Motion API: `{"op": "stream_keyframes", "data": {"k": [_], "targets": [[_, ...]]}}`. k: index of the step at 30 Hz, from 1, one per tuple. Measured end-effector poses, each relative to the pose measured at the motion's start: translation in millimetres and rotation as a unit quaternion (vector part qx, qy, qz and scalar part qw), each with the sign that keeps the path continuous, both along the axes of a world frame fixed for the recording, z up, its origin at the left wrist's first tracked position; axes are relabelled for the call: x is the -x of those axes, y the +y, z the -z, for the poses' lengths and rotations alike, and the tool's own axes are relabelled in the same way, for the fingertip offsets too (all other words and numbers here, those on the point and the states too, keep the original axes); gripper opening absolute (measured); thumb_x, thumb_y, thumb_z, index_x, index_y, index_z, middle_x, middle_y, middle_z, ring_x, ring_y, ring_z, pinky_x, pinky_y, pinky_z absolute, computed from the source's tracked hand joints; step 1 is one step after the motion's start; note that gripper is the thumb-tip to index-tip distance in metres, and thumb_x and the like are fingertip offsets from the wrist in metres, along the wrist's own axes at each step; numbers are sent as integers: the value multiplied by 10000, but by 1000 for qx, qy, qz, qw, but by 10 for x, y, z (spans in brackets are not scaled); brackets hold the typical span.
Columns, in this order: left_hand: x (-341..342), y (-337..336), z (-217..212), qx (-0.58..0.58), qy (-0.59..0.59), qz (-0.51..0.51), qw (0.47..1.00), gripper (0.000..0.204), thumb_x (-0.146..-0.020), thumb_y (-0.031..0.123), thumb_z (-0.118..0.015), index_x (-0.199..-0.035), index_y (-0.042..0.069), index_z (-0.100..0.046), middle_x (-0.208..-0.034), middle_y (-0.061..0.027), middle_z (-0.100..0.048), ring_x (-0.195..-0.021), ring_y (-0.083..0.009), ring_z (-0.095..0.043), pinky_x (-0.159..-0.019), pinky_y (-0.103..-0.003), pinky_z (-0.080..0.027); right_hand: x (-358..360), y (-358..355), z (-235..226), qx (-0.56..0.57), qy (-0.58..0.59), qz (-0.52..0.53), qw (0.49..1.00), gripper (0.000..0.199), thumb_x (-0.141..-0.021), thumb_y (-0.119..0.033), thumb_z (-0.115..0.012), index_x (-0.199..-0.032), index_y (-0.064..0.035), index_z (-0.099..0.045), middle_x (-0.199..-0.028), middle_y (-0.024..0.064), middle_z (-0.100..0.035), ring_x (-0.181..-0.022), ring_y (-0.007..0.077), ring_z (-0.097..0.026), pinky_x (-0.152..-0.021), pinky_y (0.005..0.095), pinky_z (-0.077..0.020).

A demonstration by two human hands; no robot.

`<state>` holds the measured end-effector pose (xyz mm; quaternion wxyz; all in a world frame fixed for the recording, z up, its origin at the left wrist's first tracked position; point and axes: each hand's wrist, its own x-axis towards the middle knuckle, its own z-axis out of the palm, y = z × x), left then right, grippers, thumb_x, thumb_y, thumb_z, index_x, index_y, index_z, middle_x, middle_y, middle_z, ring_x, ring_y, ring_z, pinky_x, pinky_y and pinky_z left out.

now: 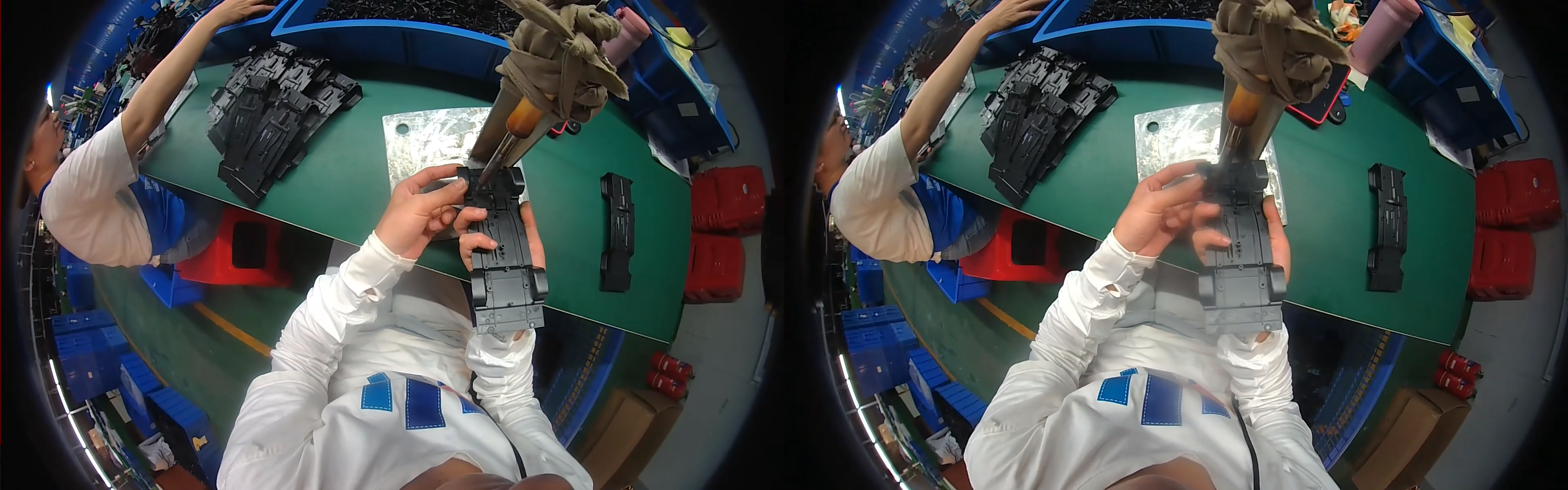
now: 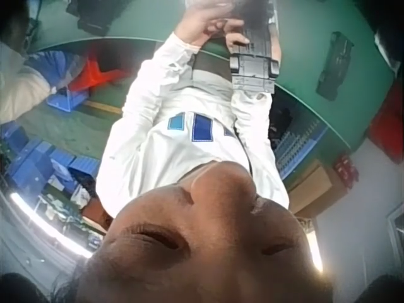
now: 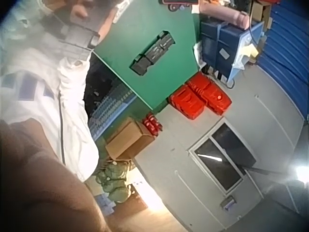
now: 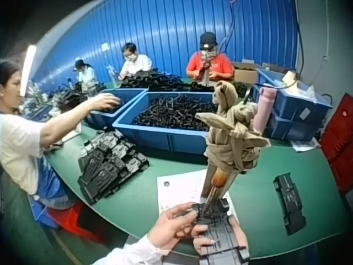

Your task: Assembling black plastic toy car chassis by attaching components and using a fixed assembly tool.

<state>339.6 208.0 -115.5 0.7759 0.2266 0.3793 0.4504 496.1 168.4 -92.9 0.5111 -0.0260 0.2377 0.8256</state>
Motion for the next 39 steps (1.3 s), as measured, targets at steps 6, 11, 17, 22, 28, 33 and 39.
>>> {"op": "stream_keyframes", "data": {"k": [6,11,17,22,28,33,39], "targets": [[-7,28,-82,2,-1,5,1000,418,-926,93,-625,-1308,-13,-491,-1084,-124,-652,-863,-194,-707,-723,-289,-598,36,3,56,-22,26,15,999,463,-973,-373,-478,-1312,-59,-509,-1207,142,-547,-983,240,-479,-654,300,-412],[47,112,-38,-11,-4,23,1000,468,-924,124,-657,-1316,-36,-458,-937,-111,-647,-834,-191,-714,-576,-199,-466,90,13,78,-29,32,27,999,472,-979,-382,-466,-1318,-55,-505,-1210,142,-546,-977,232,-479,-660,299,-413],[53,130,-38,-11,9,43,999,407,-925,118,-625,-1300,4,-513,-1048,-131,-661,-847,-183,-699,-734,-285,-596,109,-5,70,-35,27,39,998,481,-978,-385,-469,-1322,-51,-503,-1211,145,-549,-977,230,-481,-669,304,-419],[50,135,-86,-8,10,51,999,426,-924,124,-629,-1315,6,-508,-1060,-133,-658,-850,-183,-695,-745,-273,-590,114,-10,96,-51,21,47,997,486,-976,-380,-476,-1328,-46,-499,-1214,151,-554,-979,232,-482,-672,310,-425],[46,140,-100,-7,8,58,998,437,-926,131,-626,-1327,10,-505,-1071,-132,-653,-856,-180,-690,-754,-272,-586,115,-19,101,-51,17,57,997,484,-977,-376,-476,-1330,-44,-497,-1214,155,-557,-981,234,-483,-675,309,-424],[60,150,-58,-17,11,63,998,431,-932,134,-615,-1330,11,-503,-1081,-135,-653,-863,-178,-688,-756,-274,-585,118,-15,91,-41,11,53,998,480,-980,-380,-473,-1325,-48,-503,-1214,152,-560,-972,231,-489,-667,306,-424],[57,145,-68,-14,9,61,998,424,-936,125,-606,-1330,10,-500,-1092,-146,-651,-868,-181,-690,-758,-271,-587,119,-14,93,-51,18,52,997,483,-980,-380,-473,-1329,-47,-500,-1220,152,-555,-982,229,-485,-675,305,-424]]}}
